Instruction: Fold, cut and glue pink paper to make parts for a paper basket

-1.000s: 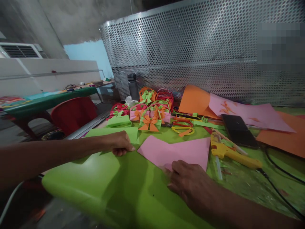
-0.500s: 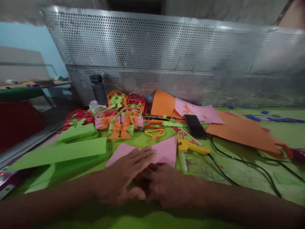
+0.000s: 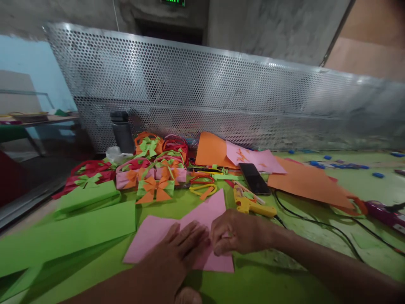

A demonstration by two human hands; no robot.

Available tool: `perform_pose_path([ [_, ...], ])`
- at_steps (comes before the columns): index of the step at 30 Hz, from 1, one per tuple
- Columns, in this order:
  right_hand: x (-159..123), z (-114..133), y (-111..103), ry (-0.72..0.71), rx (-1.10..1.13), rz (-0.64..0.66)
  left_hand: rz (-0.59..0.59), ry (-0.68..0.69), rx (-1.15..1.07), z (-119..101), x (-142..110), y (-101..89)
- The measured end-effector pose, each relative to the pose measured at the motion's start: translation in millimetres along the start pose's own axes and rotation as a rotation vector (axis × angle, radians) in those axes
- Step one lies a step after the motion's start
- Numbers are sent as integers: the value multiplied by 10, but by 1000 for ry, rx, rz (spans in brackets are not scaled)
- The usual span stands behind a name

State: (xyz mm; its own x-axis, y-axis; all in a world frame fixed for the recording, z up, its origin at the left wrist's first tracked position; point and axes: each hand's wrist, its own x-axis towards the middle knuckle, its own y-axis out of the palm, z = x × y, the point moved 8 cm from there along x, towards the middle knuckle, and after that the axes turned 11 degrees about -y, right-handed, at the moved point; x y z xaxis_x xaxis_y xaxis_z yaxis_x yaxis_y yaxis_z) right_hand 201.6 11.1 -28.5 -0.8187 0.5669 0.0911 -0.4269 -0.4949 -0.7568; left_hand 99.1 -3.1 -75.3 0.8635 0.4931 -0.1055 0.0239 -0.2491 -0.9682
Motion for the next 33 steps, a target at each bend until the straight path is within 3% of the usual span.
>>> perform_pose_path([
  [6, 26, -107, -38, 35, -54, -18, -115, 36, 90, 175, 75, 291],
  [14, 70, -210, -69, 95, -108, -55, -336, 15, 214, 51, -40, 153],
  [17, 65, -396, -279, 183, -197, -107, -351, 26, 207, -22, -38, 118],
  [22, 35, -848, -941, 423, -428, -245, -333, 4, 195, -72, -7, 55],
  [25, 104, -1068, -1227, 532, -544, -279, -361, 2, 225, -95, -12, 32],
  [30, 341, -1334, -1338, 623, -671, -267, -410, -5, 306, -57, 16, 69],
  [33, 461, -1453, -1320, 656, -708, -242, -400, 68, 365, -19, 50, 137],
])
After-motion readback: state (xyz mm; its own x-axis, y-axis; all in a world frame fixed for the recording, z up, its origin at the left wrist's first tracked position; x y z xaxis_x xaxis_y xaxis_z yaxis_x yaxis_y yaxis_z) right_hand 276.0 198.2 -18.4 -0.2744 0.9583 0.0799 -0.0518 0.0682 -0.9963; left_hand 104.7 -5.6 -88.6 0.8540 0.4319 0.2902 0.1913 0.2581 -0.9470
